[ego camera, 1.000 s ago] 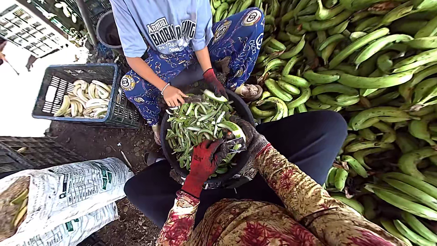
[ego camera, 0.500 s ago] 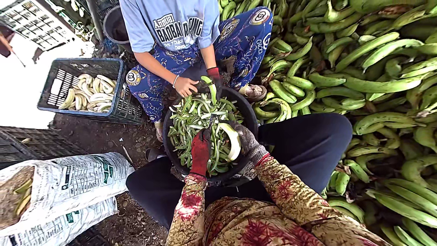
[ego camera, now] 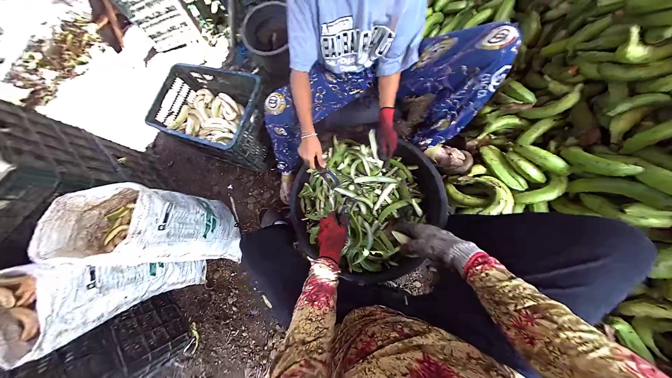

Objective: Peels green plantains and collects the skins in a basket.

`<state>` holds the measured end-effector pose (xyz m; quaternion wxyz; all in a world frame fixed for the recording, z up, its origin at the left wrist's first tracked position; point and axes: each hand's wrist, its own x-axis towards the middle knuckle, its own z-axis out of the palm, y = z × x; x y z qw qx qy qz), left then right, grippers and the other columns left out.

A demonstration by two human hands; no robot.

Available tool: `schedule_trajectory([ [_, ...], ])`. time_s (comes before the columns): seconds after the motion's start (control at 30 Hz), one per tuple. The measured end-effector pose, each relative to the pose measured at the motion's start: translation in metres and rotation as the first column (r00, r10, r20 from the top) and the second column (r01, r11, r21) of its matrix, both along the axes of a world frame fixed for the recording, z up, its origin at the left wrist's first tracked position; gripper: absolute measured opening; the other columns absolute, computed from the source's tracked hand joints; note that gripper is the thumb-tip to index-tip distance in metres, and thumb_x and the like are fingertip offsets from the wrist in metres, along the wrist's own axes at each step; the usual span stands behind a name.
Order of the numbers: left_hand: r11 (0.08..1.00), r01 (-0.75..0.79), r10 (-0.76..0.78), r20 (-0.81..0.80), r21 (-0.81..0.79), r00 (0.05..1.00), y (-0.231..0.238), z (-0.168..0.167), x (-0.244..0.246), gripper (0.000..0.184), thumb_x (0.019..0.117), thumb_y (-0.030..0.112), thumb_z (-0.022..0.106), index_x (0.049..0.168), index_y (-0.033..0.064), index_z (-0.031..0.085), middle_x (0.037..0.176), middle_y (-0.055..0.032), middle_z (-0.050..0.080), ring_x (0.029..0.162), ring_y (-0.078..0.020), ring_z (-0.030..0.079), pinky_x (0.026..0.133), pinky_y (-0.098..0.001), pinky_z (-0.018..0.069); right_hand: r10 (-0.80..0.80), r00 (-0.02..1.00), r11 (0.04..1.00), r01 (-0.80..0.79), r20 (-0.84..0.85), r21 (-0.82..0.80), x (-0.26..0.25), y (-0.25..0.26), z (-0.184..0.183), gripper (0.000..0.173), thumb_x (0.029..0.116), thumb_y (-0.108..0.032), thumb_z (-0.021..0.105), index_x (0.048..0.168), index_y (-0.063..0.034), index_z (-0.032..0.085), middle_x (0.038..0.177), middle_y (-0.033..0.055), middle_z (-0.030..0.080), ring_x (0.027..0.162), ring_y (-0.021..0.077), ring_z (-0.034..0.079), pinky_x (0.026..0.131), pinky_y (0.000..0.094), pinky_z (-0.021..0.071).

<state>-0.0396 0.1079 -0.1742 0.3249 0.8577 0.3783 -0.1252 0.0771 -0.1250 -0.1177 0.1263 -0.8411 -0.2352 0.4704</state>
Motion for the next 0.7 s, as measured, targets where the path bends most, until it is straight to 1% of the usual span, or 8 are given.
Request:
schedule_trajectory([
  [0.13, 0.979, -0.144, 0.142, -0.026, -0.142, 0.99, 0.001, -0.025, -0.022, 0.054, 0.106, 0.048, 0.044, 0.132, 0.0036, 0.061, 0.125, -0.0222, 0.067, 0.12, -0.0358, 0.064, 0.103, -0.0558, 0.0508, 0.235, 0.971, 0.966, -0.238, -0.044, -0.096, 0.004, 0.039, 0.01, 0.053, 0.0833, -0.036, 0.079, 0.13, -0.016, 0.065, 0.119, 0.0208, 0.068, 0.113, 0.0431, 0.063, 0.094, 0.0726, 0.0457],
  [0.23, 0.941, -0.206, 0.206, -0.029, -0.267, 0.978, -0.002, -0.029, -0.027, 0.056, 0.1066, 0.049, 0.043, 0.132, 0.0026, 0.06, 0.124, -0.0225, 0.067, 0.118, -0.0353, 0.064, 0.102, -0.0559, 0.0501, 0.098, 0.994, 0.982, -0.105, 0.05, 0.158, 0.01, 0.097, 0.093, 0.043, 0.0941, -0.031, 0.072, 0.132, -0.0128, 0.063, 0.114, 0.0203, 0.069, 0.105, 0.0392, 0.065, 0.091, 0.0664, 0.0483],
  [0.27, 0.933, -0.215, 0.219, -0.017, -0.288, 0.975, -0.005, -0.029, -0.025, 0.056, 0.1066, 0.05, 0.043, 0.131, 0.0027, 0.061, 0.123, -0.0224, 0.067, 0.117, -0.0353, 0.065, 0.101, -0.056, 0.0505, -0.03, 0.997, 0.917, -0.001, 0.071, 0.4, 0.009, 0.109, 0.117, 0.04, 0.0952, -0.028, 0.072, 0.132, -0.0134, 0.063, 0.109, 0.0155, 0.07, 0.096, 0.032, 0.068, 0.085, 0.0587, 0.0536],
  [0.33, 0.919, -0.221, 0.232, -0.006, -0.325, 0.973, -0.011, -0.026, -0.022, 0.058, 0.1065, 0.052, 0.041, 0.132, 0.0032, 0.061, 0.122, -0.0222, 0.067, 0.116, -0.0349, 0.065, 0.1, -0.0567, 0.0511, -0.152, 0.988, 0.598, 0.12, -0.034, 0.793, 0.002, 0.122, 0.161, 0.051, 0.0974, -0.026, 0.068, 0.145, -0.0224, 0.051, 0.121, 0.0021, 0.069, 0.097, 0.0138, 0.068, 0.081, 0.0374, 0.0593],
  [0.37, 0.913, -0.227, 0.237, -0.012, -0.339, 0.972, -0.014, -0.025, -0.021, 0.059, 0.1057, 0.054, 0.042, 0.133, 0.0042, 0.06, 0.122, -0.0216, 0.068, 0.115, -0.0347, 0.066, 0.099, -0.0571, 0.0516, -0.145, 0.987, 0.461, 0.124, -0.063, 0.879, -0.001, 0.126, 0.178, 0.061, 0.0978, -0.026, 0.067, 0.153, -0.0257, 0.042, 0.133, -0.0009, 0.064, 0.106, 0.0107, 0.067, 0.086, 0.033, 0.0593],
  [0.43, 0.904, -0.24, 0.246, -0.027, -0.355, 0.969, -0.017, -0.022, -0.023, 0.061, 0.1035, 0.056, 0.046, 0.135, 0.0052, 0.059, 0.122, -0.0213, 0.068, 0.115, -0.0351, 0.066, 0.098, -0.0583, 0.0518, -0.137, 0.989, 0.333, 0.091, -0.047, 0.939, -0.008, 0.127, 0.201, 0.07, 0.0989, -0.03, 0.065, 0.16, -0.0264, 0.031, 0.146, -0.0015, 0.056, 0.12, 0.0099, 0.063, 0.095, 0.0306, 0.0575],
  [0.6, 0.926, -0.171, 0.17, -0.032, -0.336, 0.985, -0.026, -0.032, -0.024, 0.064, 0.1026, 0.056, 0.05, 0.137, 0.0016, 0.056, 0.122, -0.024, 0.067, 0.112, -0.0365, 0.066, 0.098, -0.0572, 0.0523, -0.366, 0.931, 0.47, 0.185, -0.001, 0.863, -0.006, 0.068, 0.189, 0.054, 0.101, -0.033, 0.063, 0.152, -0.0312, 0.046, 0.131, -0.0003, 0.067, 0.102, 0.011, 0.069, 0.081, 0.0352, 0.0605],
  [0.7, 0.942, -0.051, 0.021, -0.095, -0.332, 0.995, -0.026, -0.031, -0.029, 0.055, 0.1085, 0.045, 0.042, 0.14, 0.0017, 0.056, 0.128, -0.0244, 0.064, 0.115, -0.0367, 0.065, 0.1, -0.0551, 0.0523, -0.523, 0.852, 0.468, 0.309, -0.022, 0.828, 0.004, 0.003, 0.178, 0.046, 0.1022, -0.033, 0.059, 0.147, -0.0256, 0.054, 0.13, -0.0004, 0.066, 0.103, 0.012, 0.068, 0.084, 0.0354, 0.0591],
])
